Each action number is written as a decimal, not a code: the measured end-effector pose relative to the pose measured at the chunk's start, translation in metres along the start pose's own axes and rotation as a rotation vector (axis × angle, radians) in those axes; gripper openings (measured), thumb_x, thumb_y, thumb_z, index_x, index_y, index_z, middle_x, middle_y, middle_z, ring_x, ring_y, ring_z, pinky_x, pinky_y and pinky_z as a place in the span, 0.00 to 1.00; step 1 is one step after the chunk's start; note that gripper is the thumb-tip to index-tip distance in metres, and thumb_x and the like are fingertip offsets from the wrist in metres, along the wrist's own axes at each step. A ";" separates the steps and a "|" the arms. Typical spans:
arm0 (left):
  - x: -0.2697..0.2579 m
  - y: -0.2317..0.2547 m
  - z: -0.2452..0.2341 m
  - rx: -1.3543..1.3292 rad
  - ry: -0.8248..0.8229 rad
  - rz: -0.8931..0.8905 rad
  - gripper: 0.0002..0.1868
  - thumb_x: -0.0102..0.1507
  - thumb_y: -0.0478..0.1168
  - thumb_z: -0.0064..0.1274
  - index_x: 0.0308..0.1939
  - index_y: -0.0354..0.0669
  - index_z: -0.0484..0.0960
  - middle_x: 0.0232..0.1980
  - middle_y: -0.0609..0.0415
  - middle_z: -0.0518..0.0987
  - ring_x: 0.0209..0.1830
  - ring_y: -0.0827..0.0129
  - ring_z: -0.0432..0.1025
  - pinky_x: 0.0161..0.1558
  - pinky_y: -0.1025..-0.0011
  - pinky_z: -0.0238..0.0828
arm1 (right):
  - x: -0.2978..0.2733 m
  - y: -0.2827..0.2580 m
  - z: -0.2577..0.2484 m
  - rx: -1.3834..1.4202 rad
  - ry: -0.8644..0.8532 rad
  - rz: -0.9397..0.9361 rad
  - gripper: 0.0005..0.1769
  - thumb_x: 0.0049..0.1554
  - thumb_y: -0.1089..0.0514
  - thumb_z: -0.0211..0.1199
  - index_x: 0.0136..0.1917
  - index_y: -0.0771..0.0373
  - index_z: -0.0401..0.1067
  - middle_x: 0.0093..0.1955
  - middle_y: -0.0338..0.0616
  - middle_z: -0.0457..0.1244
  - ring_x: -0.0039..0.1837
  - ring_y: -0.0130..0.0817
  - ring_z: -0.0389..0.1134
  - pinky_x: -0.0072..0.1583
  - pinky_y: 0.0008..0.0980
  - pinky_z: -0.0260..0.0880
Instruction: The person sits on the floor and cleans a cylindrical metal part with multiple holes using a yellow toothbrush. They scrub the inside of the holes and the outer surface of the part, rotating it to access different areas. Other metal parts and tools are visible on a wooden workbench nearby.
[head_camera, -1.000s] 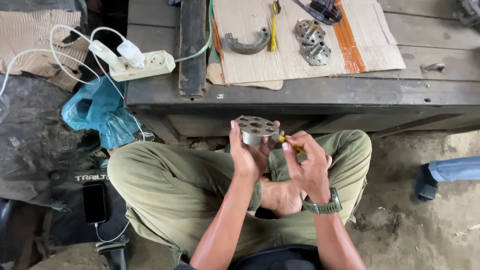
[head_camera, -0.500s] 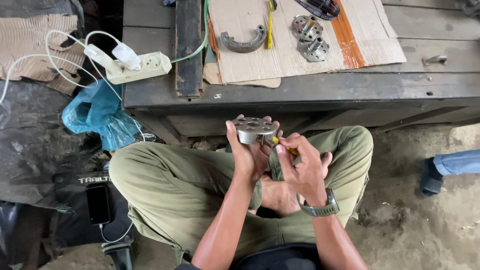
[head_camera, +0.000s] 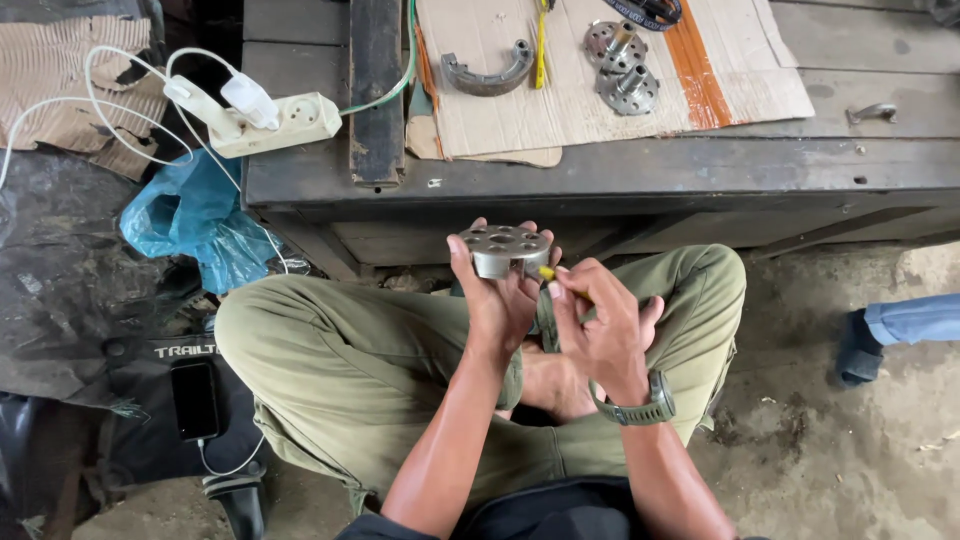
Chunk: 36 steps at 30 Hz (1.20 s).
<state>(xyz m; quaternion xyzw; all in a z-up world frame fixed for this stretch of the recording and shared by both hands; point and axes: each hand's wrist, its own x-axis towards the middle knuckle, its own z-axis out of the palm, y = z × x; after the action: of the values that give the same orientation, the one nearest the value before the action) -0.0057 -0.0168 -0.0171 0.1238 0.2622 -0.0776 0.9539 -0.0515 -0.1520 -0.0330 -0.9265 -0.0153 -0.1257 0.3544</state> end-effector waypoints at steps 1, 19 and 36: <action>-0.001 -0.002 -0.004 0.001 0.005 -0.003 0.45 0.59 0.79 0.39 0.71 0.62 0.53 0.65 0.33 0.68 0.63 0.40 0.69 0.65 0.43 0.67 | -0.003 0.002 0.000 0.000 -0.003 0.005 0.05 0.64 0.52 0.63 0.51 0.53 0.75 0.38 0.29 0.65 0.36 0.31 0.67 0.58 0.93 0.35; 0.012 -0.006 -0.016 0.013 -0.101 0.077 0.42 0.62 0.75 0.41 0.72 0.63 0.49 0.64 0.36 0.69 0.59 0.46 0.73 0.61 0.42 0.72 | 0.011 -0.021 -0.025 0.154 0.060 -0.174 0.02 0.60 0.65 0.65 0.49 0.63 0.76 0.37 0.43 0.65 0.33 0.37 0.65 0.48 0.45 0.65; 0.008 0.011 -0.003 -0.052 -0.126 0.018 0.45 0.61 0.79 0.35 0.73 0.62 0.47 0.63 0.34 0.68 0.56 0.38 0.73 0.56 0.42 0.77 | 0.022 -0.025 -0.035 0.361 0.121 -0.204 0.03 0.64 0.71 0.60 0.52 0.74 0.70 0.43 0.54 0.66 0.41 0.27 0.63 0.44 0.35 0.66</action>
<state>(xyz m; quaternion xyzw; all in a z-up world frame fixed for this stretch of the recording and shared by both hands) 0.0019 -0.0060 -0.0211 0.0960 0.2026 -0.0700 0.9720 -0.0413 -0.1575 0.0134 -0.8324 -0.1101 -0.2116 0.5002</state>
